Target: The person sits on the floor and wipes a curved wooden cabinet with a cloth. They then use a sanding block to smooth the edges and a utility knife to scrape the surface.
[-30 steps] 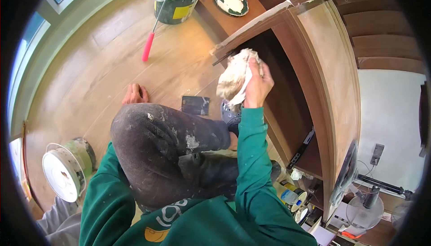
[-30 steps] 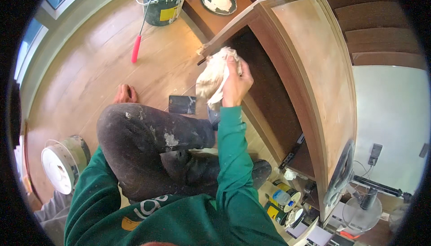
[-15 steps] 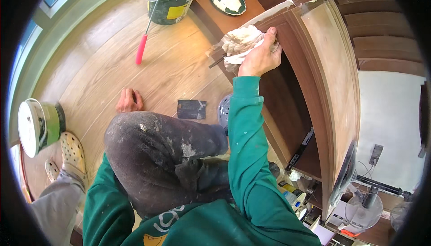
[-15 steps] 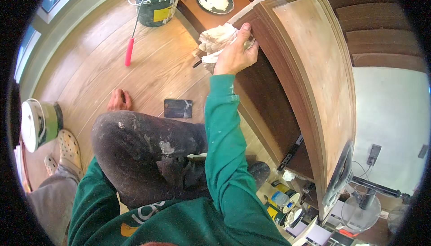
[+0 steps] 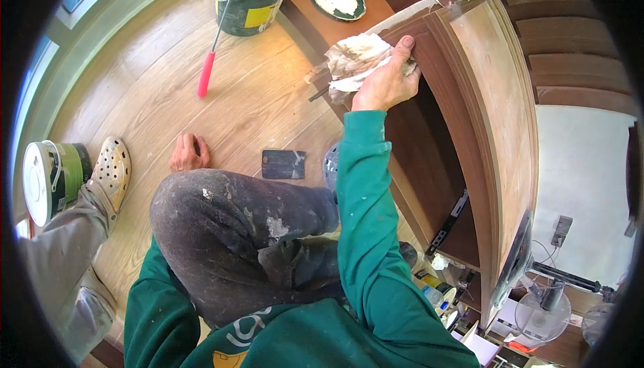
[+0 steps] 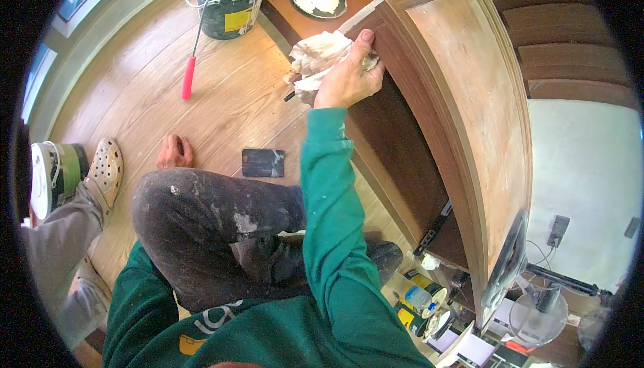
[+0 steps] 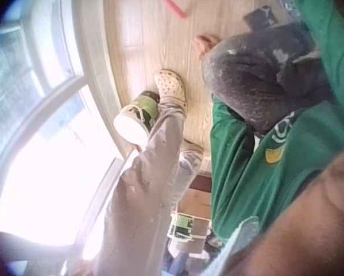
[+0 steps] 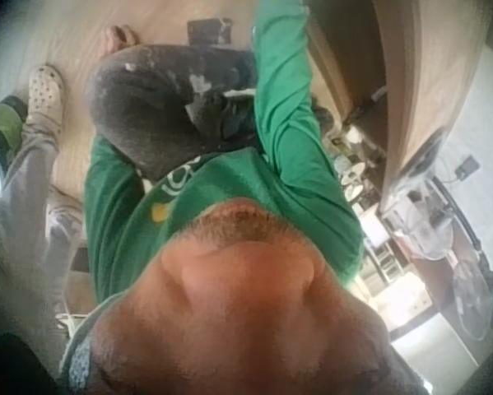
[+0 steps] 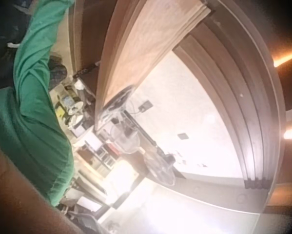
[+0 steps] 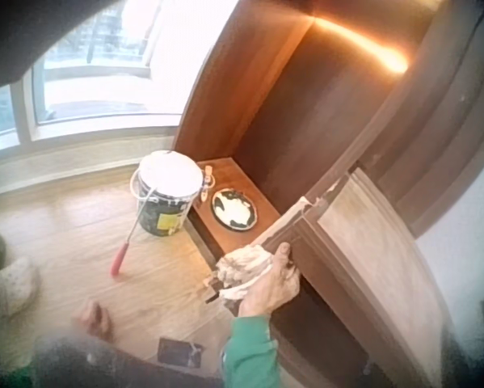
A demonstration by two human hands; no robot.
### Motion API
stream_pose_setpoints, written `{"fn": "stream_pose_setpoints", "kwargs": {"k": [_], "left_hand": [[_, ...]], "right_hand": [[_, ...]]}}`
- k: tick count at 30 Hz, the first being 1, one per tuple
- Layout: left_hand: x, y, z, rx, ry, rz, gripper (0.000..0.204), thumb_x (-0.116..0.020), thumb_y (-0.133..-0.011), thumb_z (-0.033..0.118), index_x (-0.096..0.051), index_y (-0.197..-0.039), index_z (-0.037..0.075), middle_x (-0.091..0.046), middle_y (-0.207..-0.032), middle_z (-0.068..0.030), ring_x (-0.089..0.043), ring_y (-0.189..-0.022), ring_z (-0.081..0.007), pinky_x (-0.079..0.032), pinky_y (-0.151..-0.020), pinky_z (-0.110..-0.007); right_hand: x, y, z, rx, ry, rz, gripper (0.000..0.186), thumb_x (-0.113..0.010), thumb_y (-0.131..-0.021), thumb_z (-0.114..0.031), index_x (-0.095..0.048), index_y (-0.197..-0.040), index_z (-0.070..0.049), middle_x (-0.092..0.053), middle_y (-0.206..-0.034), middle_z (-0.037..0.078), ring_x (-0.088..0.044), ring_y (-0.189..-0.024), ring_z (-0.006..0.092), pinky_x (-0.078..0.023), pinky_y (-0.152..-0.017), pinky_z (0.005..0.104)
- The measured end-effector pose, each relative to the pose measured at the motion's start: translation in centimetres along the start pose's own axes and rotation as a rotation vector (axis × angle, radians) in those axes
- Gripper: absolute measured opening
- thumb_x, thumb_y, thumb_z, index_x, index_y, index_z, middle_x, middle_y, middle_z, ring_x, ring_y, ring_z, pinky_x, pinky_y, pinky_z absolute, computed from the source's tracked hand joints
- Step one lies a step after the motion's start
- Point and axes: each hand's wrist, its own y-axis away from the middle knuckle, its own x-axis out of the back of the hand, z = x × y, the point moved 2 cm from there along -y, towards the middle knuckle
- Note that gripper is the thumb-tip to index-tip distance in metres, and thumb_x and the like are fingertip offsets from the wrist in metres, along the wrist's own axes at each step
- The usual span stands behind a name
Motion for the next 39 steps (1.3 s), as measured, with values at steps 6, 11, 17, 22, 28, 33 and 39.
{"fn": "stream_pose_setpoints", "kwargs": {"k": [6,11,17,22,28,33,39], "left_hand": [[0.1,-0.2,0.2,-0.018,0.017,0.018,0.015,-0.064,-0.085,0.016,-0.051,-0.082,0.01,-0.056,-0.077,-0.01,-0.058,-0.064,-0.0301,-0.045,-0.055,-0.041],[0.1,-0.1,0.0,0.001,0.01,0.018,0.015,-0.064,-0.085,0.016,-0.051,-0.082,0.009,-0.056,-0.076,-0.0101,-0.058,-0.063,-0.0304,-0.045,-0.055,-0.041],[0.0,0.4,0.2,0.021,-0.004,-0.019,0.014,-0.064,-0.086,0.016,-0.052,-0.082,0.01,-0.056,-0.077,-0.0103,-0.059,-0.063,-0.0299,-0.045,-0.055,-0.041],[-0.7,0.7,-0.5,0.092,0.025,-0.053,0.015,-0.064,-0.086,0.02,-0.053,-0.083,0.009,-0.057,-0.077,-0.0122,-0.059,-0.064,-0.0317,-0.045,-0.056,-0.042],[-1.1,0.3,-1.1,0.369,0.134,-0.241,0.023,-0.067,-0.086,0.026,-0.058,-0.08,0.005,-0.062,-0.072,-0.0132,-0.061,-0.063,-0.0258,-0.047,-0.058,-0.039],[3.4,-6.1,-3.3,0.689,0.953,-0.547,0.024,-0.064,-0.09,0.024,-0.065,-0.1,0.002,-0.067,-0.082,-0.0096,-0.062,-0.061,-0.0168,-0.05,-0.058,-0.031],[14.5,-13.3,16.7,-0.22,0.995,-0.649,0.023,-0.059,-0.093,0.021,-0.066,-0.102,0.001,-0.066,-0.087,-0.0035,-0.062,-0.073,-0.0096,-0.05,-0.062,-0.024]], "right_hand": [[0.1,0.4,-0.2,-0.086,-0.103,-0.036,0.043,-0.063,-0.09,-0.021,-0.05,-0.123,0.005,-0.058,-0.12,0.016,-0.063,-0.1,0.027,-0.056,-0.082,0.0391],[-0.9,1.5,-1.1,-0.277,-0.282,0.001,0.038,-0.058,-0.091,-0.024,-0.049,-0.117,0.003,-0.057,-0.115,0.015,-0.063,-0.098,0.0284,-0.055,-0.081,0.0406],[-1.2,1.0,-1.2,-0.305,-0.286,0.088,0.035,-0.054,-0.09,-0.023,-0.046,-0.111,0.004,-0.056,-0.112,0.018,-0.063,-0.095,0.0298,-0.056,-0.079,0.0423],[-1.6,1.4,-3.3,-0.377,-0.246,0.109,0.03,-0.057,-0.086,-0.018,-0.051,-0.103,0.006,-0.059,-0.104,0.02,-0.064,-0.092,0.0297,-0.056,-0.074,0.0448],[3.7,2.7,-2.8,-0.229,0.005,-0.151,0.026,-0.063,-0.086,-0.008,-0.063,-0.11,0.002,-0.063,-0.103,0.009,-0.059,-0.094,0.0167,-0.046,-0.088,0.0269],[14.8,7.5,-4.9,-0.312,0.201,-0.266,0.027,-0.058,-0.091,-0.015,-0.065,-0.111,0.001,-0.065,-0.108,0.011,-0.059,-0.103,0.0172,-0.044,-0.094,0.0293],[25.0,8.9,-7.5,-0.393,0.322,-0.189,0.026,-0.057,-0.092,-0.013,-0.064,-0.11,0.003,-0.064,-0.108,0.009,-0.059,-0.1,0.0165,-0.044,-0.092,0.0289]]}}
